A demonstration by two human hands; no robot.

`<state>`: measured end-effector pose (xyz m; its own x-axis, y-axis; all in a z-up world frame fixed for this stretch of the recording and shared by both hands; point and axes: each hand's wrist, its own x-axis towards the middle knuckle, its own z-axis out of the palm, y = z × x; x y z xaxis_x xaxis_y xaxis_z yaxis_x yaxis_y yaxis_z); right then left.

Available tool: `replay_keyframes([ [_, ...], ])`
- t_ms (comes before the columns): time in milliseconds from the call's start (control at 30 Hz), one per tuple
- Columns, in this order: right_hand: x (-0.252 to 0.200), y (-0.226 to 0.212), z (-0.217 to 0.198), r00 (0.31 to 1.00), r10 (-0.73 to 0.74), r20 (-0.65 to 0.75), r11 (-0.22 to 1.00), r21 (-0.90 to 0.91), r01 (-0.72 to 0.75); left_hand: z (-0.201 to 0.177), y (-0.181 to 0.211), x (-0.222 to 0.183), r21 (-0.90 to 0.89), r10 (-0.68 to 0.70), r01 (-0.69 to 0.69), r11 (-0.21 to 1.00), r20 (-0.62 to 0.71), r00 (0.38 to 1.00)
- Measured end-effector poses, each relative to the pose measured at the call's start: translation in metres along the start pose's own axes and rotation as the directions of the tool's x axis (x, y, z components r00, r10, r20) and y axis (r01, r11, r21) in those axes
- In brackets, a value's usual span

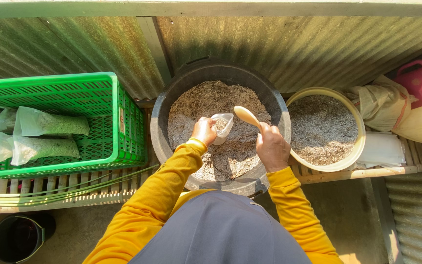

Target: The person scoops a granular material from a large black basin into a small plastic bag using a wooden spoon. The person holds the bag open with one hand while filling it with the other. The filled bag is then placed into a green crate.

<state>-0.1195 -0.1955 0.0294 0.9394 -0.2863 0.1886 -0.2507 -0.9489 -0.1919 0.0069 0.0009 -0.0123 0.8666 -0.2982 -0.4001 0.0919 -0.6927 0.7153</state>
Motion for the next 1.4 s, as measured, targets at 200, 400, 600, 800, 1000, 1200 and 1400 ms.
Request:
replay_keyframes([
  [200,-0.011,0.040,0.048,0.991,0.056,0.123,0.975,-0.221,-0.027,0.011,0.014,-0.003,-0.150,0.014,-0.008,0.989,0.033,0.999],
  [400,-0.027,0.050,0.149,0.909,-0.061,0.413,0.957,-0.234,0.170,-0.002,0.008,0.003,-0.017,0.051,-0.052,0.998,-0.059,0.997],
  [600,-0.058,0.048,0.216,0.906,-0.152,0.396,0.972,-0.107,0.209,0.000,-0.008,0.008,0.001,0.112,-0.113,0.994,-0.146,0.983],
  [800,-0.054,0.048,0.201,0.659,0.059,0.750,0.998,-0.060,-0.021,-0.002,-0.012,0.006,0.036,0.182,-0.178,0.983,-0.192,0.965],
  [1000,-0.028,0.067,0.153,0.463,0.100,0.880,0.949,0.055,-0.309,-0.004,0.001,0.001,-0.043,0.066,-0.070,0.997,-0.079,0.995],
  [1200,0.011,0.070,0.082,0.502,-0.046,0.864,0.798,0.334,-0.502,-0.005,0.002,0.001,-0.027,0.137,-0.140,0.990,-0.087,0.987],
  [1400,0.046,0.032,-0.002,0.804,-0.014,0.595,0.800,0.489,-0.348,-0.004,0.005,-0.003,-0.118,0.046,-0.052,0.992,-0.057,0.997],
])
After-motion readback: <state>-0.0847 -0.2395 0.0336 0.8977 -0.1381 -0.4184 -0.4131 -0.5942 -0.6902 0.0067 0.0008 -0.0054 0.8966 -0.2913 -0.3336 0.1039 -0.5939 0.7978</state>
